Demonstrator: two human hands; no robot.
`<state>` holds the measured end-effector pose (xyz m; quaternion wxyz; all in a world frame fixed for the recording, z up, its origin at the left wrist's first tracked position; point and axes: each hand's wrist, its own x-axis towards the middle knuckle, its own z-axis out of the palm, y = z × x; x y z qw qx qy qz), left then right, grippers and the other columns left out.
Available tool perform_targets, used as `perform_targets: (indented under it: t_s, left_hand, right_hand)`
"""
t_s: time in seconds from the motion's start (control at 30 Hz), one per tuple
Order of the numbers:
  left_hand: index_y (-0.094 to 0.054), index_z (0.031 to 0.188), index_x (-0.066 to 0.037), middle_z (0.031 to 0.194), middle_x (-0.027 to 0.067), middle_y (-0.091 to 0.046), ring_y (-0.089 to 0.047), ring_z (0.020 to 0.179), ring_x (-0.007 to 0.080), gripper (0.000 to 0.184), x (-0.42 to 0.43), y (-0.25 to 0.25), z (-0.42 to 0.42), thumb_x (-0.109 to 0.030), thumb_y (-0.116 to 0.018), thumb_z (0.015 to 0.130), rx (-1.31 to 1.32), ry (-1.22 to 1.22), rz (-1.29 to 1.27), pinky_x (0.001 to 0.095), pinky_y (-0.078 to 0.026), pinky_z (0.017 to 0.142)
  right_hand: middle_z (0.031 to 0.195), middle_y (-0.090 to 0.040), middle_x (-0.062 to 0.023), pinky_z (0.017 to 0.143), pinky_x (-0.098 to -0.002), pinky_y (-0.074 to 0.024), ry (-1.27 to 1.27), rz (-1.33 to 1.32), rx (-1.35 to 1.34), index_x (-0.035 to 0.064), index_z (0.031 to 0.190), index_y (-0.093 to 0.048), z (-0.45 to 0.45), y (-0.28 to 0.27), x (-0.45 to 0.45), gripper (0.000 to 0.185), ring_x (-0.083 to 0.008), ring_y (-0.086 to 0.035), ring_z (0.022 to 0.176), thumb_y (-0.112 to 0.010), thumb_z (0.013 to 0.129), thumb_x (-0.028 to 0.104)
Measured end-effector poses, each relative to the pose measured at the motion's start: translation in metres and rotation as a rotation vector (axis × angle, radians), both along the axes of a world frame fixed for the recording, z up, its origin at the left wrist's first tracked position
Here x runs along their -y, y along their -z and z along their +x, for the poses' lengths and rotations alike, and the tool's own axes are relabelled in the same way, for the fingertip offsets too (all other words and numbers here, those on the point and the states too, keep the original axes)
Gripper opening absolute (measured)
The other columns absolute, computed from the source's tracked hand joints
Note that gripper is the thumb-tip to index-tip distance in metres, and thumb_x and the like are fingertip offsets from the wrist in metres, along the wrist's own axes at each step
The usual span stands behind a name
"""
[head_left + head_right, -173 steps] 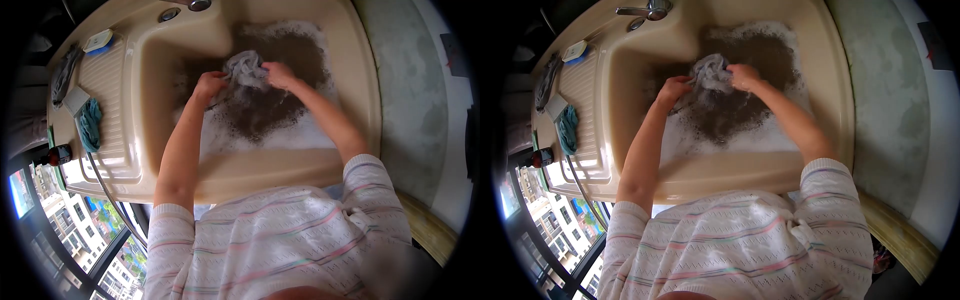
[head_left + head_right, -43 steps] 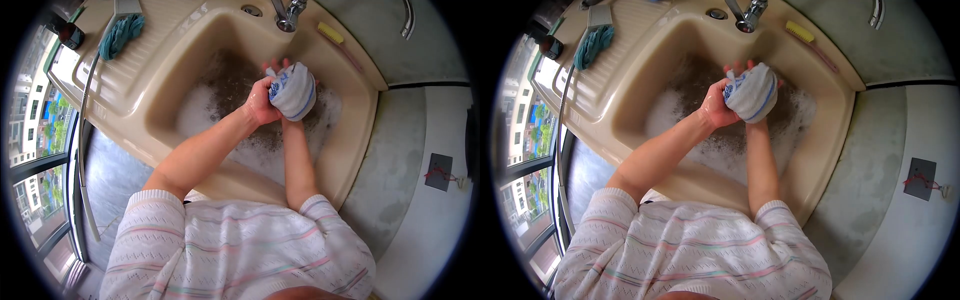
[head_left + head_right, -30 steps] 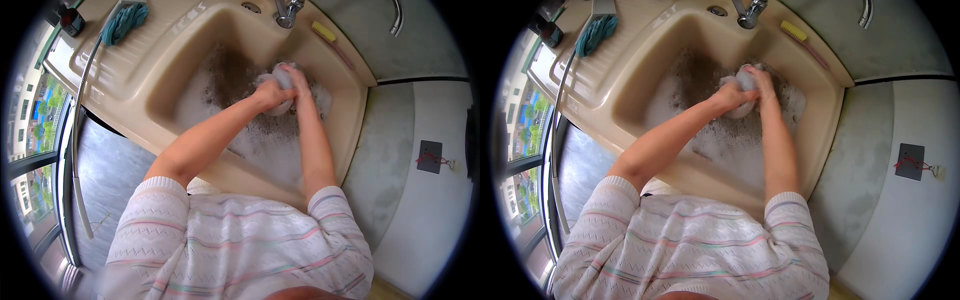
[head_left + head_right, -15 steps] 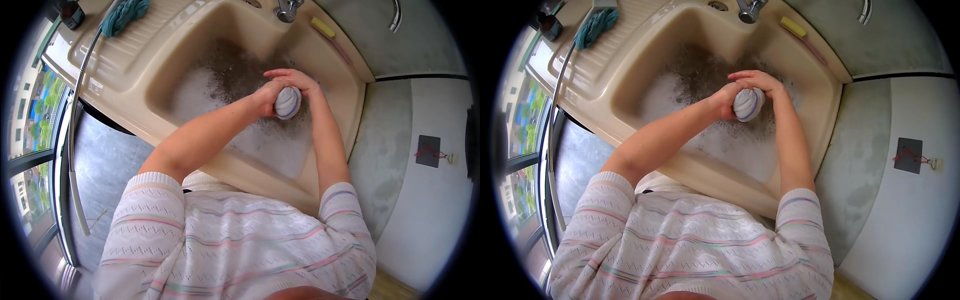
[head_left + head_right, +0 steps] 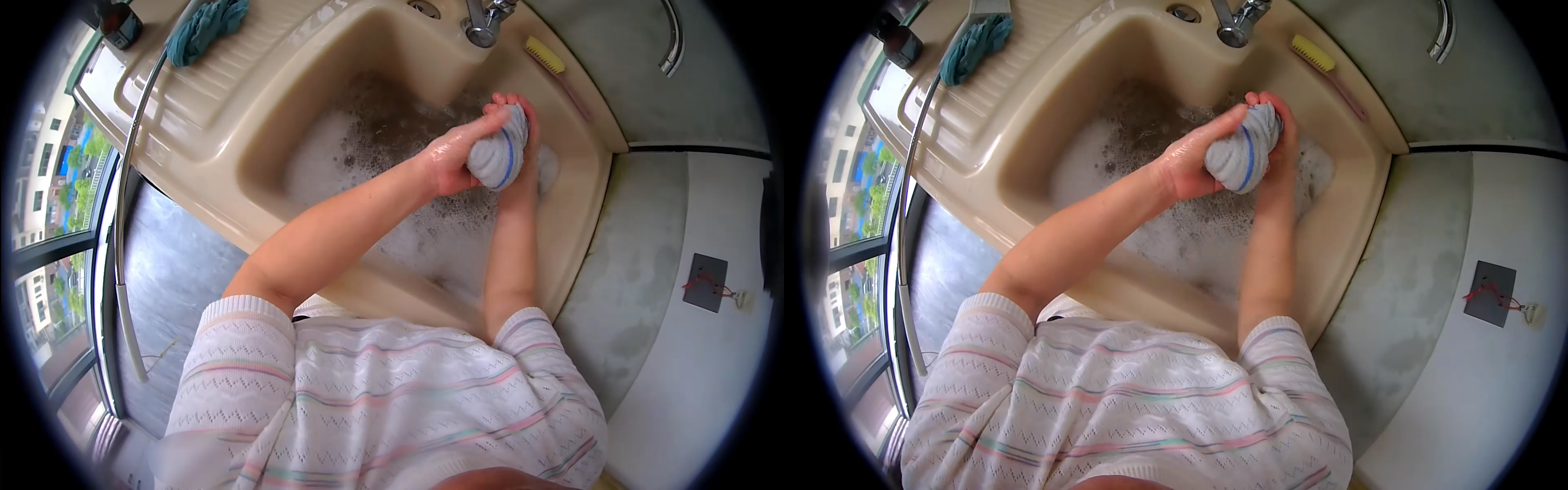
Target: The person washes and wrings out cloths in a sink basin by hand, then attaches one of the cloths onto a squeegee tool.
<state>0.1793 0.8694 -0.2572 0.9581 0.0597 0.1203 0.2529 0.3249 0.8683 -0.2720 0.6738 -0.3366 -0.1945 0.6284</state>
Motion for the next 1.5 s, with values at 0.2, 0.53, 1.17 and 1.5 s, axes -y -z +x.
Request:
perform_targets:
  t_s: [0.2, 0.53, 1.17, 1.5]
  left_hand:
    - [-0.051, 0.102, 0.002, 0.096, 0.0092, -0.056, -0.056, 0.086, 0.0188, 0.045, 0.011, 0.013, 0.008, -0.021, -0.069, 0.068, -0.448, -0.057, 0.502, 0.0303, -0.044, 0.074]
    - [-0.048, 0.098, 0.007, 0.090, 0.0214, -0.059, -0.059, 0.085, 0.0307, 0.058, 0.023, 0.062, 0.016, -0.026, -0.070, 0.055, -1.211, -0.064, 1.078, 0.0351, -0.047, 0.075]
    - [-0.048, 0.111, -0.004, 0.112, 0.0122, -0.050, -0.055, 0.094, 0.0236, 0.049, -0.024, 0.028, -0.005, -0.036, -0.061, 0.077, -0.296, 0.003, 0.036, 0.0453, -0.045, 0.080]
    - [-0.063, 0.085, -0.007, 0.085, 0.0076, -0.062, -0.058, 0.073, 0.0186, 0.028, -0.013, 0.006, -0.007, -0.013, -0.065, 0.058, -0.811, -0.359, 1.128, 0.0284, -0.047, 0.066]
  right_hand:
    - [0.070, -0.055, -0.0058, 0.057, -0.0287, -0.0468, -0.193, -0.265, 0.369, 0.0055, 0.078, -0.054, 0.002, -0.012, -0.019, 0.011, -0.0166, -0.056, 0.061, -0.060, 0.074, 0.014]
    - [0.057, -0.056, -0.0077, 0.050, -0.0275, -0.0446, -0.085, -0.202, 1.339, -0.0011, 0.072, -0.055, -0.015, 0.023, -0.015, 0.018, -0.0124, -0.056, 0.051, -0.062, 0.071, 0.016]
    - [0.087, -0.056, -0.0039, 0.070, -0.0235, -0.0430, 0.416, 0.264, 1.088, 0.0024, 0.100, -0.056, -0.018, -0.034, 0.037, 0.025, -0.0106, -0.054, 0.079, -0.063, 0.076, 0.008]
    - [0.095, -0.055, -0.0048, 0.080, -0.0324, -0.0439, 0.138, -0.306, 0.071, 0.0068, 0.104, -0.054, -0.018, 0.019, 0.055, 0.025, -0.0168, -0.053, 0.091, -0.043, 0.085, 0.018]
